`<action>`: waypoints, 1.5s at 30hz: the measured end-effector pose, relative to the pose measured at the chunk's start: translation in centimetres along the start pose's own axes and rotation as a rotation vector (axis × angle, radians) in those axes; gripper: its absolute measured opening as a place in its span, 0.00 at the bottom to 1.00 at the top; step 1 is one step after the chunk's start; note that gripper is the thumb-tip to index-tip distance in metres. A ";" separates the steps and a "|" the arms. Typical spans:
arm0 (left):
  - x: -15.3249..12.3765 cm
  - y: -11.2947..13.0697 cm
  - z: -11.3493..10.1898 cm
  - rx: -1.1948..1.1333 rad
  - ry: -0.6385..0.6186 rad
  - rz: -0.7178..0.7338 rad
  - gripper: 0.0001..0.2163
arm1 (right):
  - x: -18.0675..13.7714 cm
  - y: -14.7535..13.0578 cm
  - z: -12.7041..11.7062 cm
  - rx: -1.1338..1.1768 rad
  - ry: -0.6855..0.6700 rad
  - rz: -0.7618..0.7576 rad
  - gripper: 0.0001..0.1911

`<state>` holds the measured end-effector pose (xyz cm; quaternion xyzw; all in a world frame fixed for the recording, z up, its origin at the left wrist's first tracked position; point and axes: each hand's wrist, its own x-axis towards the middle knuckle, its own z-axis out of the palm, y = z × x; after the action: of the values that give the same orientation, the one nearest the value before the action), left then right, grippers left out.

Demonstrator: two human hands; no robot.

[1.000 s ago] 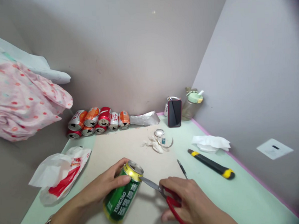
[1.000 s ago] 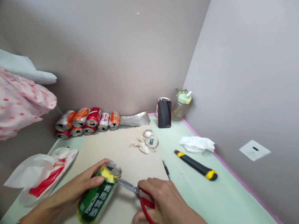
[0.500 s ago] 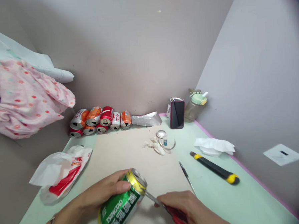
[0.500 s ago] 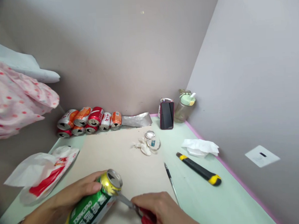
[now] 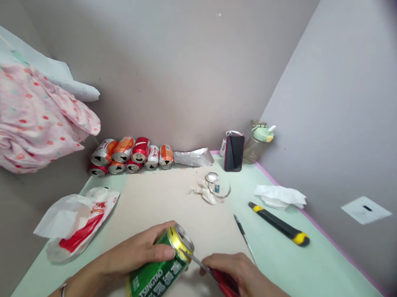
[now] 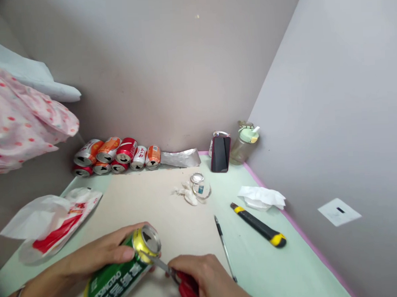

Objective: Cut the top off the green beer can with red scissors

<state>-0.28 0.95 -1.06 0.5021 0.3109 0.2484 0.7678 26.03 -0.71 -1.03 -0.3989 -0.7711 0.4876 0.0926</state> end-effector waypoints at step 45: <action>0.2 -0.3 0.4 0.327 0.437 0.117 0.24 | 0.3 2.1 -0.1 -0.172 0.235 -0.025 0.25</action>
<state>0.20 0.74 -1.29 0.5708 0.4755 0.3412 0.5759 26.98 0.03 -2.78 -0.4500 -0.7987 0.3686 0.1539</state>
